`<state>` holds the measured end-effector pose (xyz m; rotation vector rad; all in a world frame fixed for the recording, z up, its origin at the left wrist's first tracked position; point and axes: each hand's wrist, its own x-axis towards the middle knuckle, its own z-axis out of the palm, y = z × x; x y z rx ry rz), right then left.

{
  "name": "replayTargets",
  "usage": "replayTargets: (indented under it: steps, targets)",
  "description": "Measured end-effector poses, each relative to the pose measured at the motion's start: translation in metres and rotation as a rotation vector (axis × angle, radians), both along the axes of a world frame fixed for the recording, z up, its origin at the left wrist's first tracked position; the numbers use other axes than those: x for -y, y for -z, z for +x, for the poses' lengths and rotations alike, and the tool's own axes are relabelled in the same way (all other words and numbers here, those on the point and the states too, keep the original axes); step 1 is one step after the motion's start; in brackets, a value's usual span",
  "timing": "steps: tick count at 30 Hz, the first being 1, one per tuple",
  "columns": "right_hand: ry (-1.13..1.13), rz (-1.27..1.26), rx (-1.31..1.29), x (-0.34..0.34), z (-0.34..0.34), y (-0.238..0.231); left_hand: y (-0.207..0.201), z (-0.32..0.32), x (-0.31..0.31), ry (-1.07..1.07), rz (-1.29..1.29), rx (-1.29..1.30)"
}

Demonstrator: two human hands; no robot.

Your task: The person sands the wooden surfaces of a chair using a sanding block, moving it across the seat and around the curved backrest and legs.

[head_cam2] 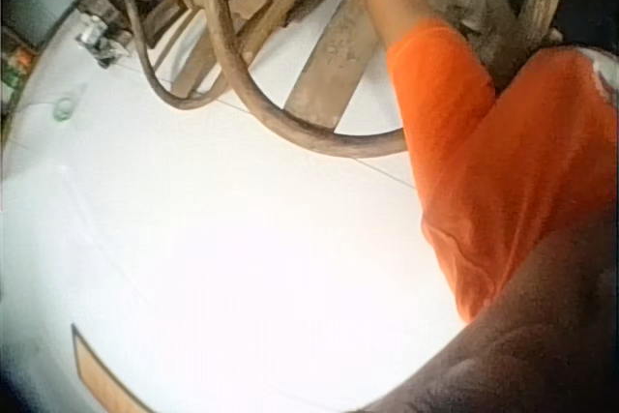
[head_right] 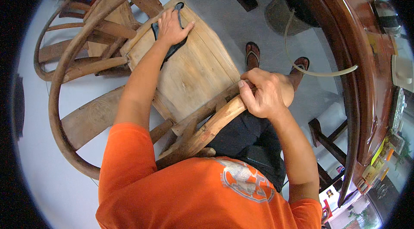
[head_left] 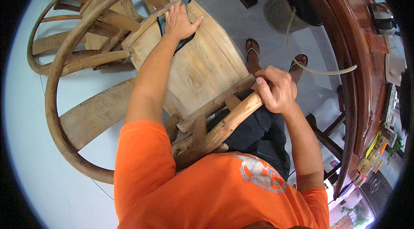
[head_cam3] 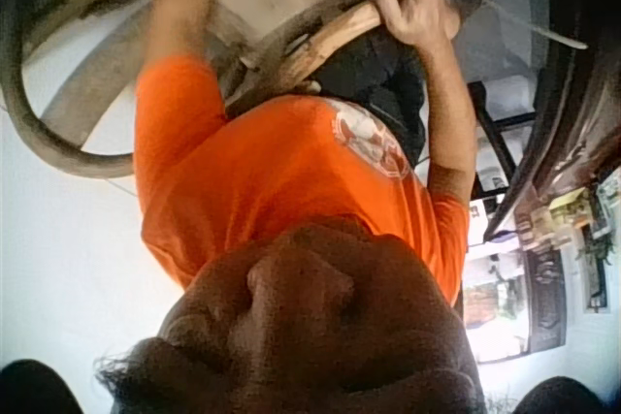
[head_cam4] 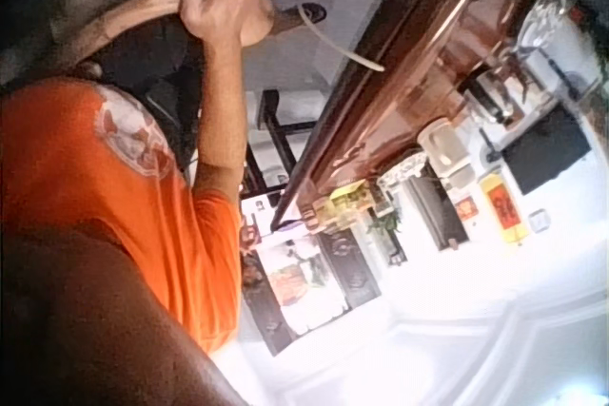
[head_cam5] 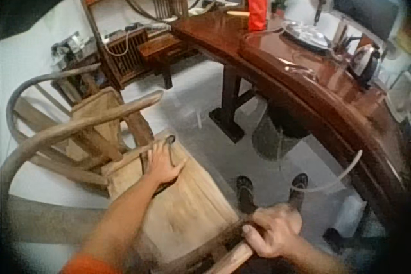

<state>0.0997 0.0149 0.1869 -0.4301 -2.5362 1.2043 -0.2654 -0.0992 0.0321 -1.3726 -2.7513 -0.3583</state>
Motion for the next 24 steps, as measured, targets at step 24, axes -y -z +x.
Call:
replayTargets:
  steps: [24]
  targets:
    - [0.026, 0.022, -0.045, -0.002, 0.002, -0.003, -0.025, 0.025, 0.006, -0.166, -0.164, -0.008]
